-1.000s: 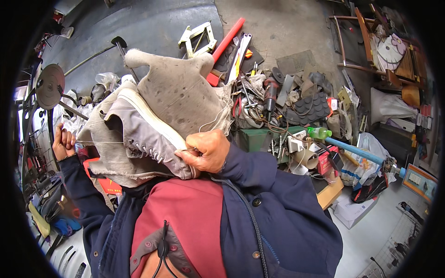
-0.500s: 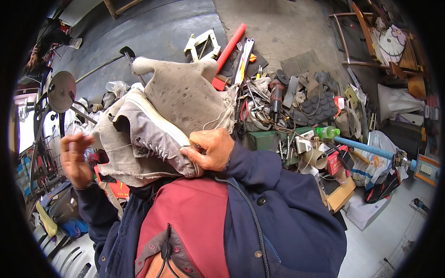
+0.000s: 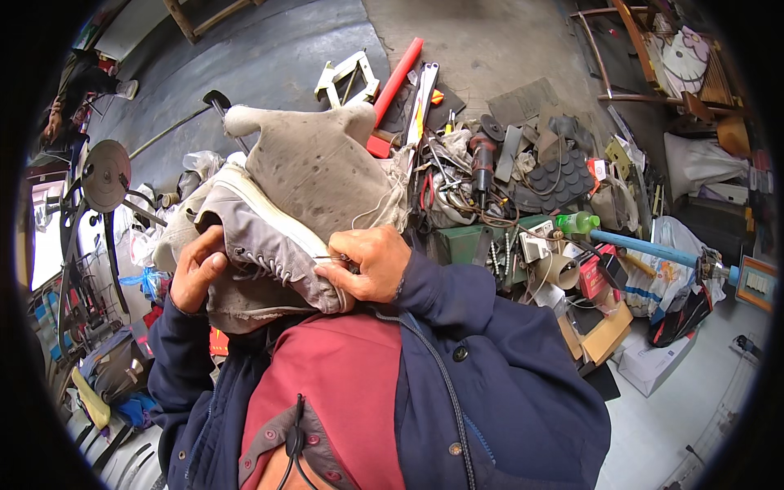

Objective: The person holds a grey sneaker and uses a needle and thread to stitch the upper to the sole. They repeatedly push the needle through the shoe material and pull the thread tight, working along the seam.

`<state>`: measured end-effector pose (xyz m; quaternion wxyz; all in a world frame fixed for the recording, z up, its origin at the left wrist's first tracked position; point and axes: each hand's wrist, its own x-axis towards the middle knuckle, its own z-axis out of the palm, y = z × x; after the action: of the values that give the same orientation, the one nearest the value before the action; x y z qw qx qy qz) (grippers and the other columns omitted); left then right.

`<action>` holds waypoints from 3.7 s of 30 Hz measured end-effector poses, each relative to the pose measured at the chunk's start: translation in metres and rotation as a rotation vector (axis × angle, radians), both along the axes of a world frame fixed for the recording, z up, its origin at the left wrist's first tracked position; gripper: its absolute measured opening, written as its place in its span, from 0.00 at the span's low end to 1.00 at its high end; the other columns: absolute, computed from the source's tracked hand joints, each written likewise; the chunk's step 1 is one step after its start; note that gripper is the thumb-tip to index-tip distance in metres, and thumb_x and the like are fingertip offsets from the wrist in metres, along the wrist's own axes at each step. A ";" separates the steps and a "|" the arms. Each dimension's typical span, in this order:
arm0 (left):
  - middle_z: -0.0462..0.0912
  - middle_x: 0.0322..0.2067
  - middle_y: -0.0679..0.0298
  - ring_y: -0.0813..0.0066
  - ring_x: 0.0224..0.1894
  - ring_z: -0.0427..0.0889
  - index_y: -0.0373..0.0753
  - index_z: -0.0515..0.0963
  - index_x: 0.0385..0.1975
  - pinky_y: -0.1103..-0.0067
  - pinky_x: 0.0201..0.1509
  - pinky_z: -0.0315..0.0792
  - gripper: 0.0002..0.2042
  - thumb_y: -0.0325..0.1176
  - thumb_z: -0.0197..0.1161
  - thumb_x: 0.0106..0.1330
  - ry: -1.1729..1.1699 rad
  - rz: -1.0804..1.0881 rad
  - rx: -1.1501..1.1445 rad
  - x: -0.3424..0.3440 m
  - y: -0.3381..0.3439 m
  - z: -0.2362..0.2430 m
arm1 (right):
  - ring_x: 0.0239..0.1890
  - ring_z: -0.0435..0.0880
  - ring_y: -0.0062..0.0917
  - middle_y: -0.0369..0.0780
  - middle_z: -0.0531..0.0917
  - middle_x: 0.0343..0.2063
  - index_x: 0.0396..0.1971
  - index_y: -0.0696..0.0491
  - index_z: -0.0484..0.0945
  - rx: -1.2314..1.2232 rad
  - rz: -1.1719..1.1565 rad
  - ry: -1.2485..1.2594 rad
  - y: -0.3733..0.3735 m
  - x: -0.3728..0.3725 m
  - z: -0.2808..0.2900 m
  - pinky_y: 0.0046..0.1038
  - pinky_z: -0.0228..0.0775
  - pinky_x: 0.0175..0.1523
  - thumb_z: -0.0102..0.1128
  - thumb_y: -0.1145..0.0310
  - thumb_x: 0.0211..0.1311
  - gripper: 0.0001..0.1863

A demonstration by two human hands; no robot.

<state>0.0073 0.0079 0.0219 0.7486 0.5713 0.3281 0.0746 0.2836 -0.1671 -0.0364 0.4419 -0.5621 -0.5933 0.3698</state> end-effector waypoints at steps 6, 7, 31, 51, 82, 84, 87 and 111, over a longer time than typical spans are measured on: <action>0.82 0.58 0.58 0.70 0.61 0.78 0.27 0.74 0.64 0.73 0.69 0.67 0.36 0.49 0.73 0.64 0.060 -0.244 -0.240 0.019 0.019 -0.002 | 0.21 0.81 0.37 0.44 0.81 0.21 0.25 0.55 0.78 -0.075 0.056 -0.009 0.002 0.004 0.001 0.35 0.69 0.27 0.72 0.59 0.63 0.16; 0.82 0.59 0.58 0.69 0.63 0.78 0.27 0.73 0.64 0.72 0.71 0.66 0.35 0.46 0.75 0.63 0.006 -0.274 -0.344 0.022 0.022 -0.006 | 0.21 0.81 0.37 0.44 0.81 0.21 0.25 0.55 0.78 -0.071 0.057 -0.006 0.002 0.005 0.001 0.35 0.69 0.27 0.72 0.60 0.63 0.16; 0.78 0.65 0.60 0.66 0.66 0.75 0.30 0.67 0.70 0.69 0.73 0.65 0.50 0.48 0.87 0.49 0.178 -0.404 -0.435 0.039 0.013 -0.010 | 0.20 0.77 0.33 0.41 0.77 0.19 0.24 0.55 0.75 -0.080 0.038 0.016 0.003 0.007 -0.001 0.33 0.66 0.26 0.73 0.64 0.62 0.16; 0.86 0.50 0.61 0.72 0.52 0.85 0.30 0.79 0.56 0.74 0.60 0.77 0.20 0.23 0.72 0.64 0.162 -0.102 -0.216 0.047 -0.006 -0.017 | 0.26 0.81 0.18 0.37 0.85 0.26 0.36 0.58 0.83 -0.318 -0.058 0.212 0.009 0.005 0.004 0.24 0.73 0.34 0.68 0.68 0.68 0.08; 0.84 0.54 0.60 0.67 0.57 0.81 0.31 0.76 0.60 0.72 0.68 0.71 0.26 0.28 0.75 0.61 0.137 -0.094 -0.214 0.038 -0.012 -0.038 | 0.33 0.84 0.40 0.45 0.82 0.32 0.66 0.51 0.77 -0.250 0.170 -0.106 -0.014 -0.005 0.033 0.35 0.76 0.40 0.60 0.79 0.66 0.27; 0.84 0.54 0.60 0.67 0.58 0.81 0.32 0.77 0.60 0.72 0.68 0.71 0.27 0.28 0.75 0.60 0.140 -0.119 -0.159 0.039 -0.011 -0.038 | 0.33 0.84 0.39 0.45 0.82 0.31 0.67 0.51 0.76 -0.264 0.180 -0.113 -0.014 -0.004 0.033 0.34 0.76 0.40 0.59 0.81 0.65 0.29; 0.85 0.54 0.59 0.67 0.57 0.82 0.31 0.79 0.58 0.72 0.66 0.73 0.23 0.29 0.72 0.63 0.130 -0.143 -0.122 0.039 -0.010 -0.038 | 0.31 0.84 0.36 0.45 0.82 0.30 0.67 0.53 0.76 -0.278 0.199 -0.127 -0.013 -0.004 0.034 0.32 0.76 0.42 0.58 0.84 0.62 0.31; 0.84 0.52 0.59 0.69 0.54 0.83 0.30 0.76 0.59 0.73 0.63 0.76 0.26 0.28 0.75 0.61 0.062 0.000 -0.257 0.034 -0.017 -0.045 | 0.30 0.86 0.37 0.45 0.83 0.29 0.66 0.53 0.77 -0.302 0.268 -0.311 0.002 -0.005 0.054 0.33 0.78 0.39 0.59 0.82 0.61 0.30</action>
<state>0.0409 -0.0090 -0.0230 0.8051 0.4726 0.3580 0.0143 0.2788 -0.1649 0.0179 0.2035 -0.5884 -0.6614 0.4184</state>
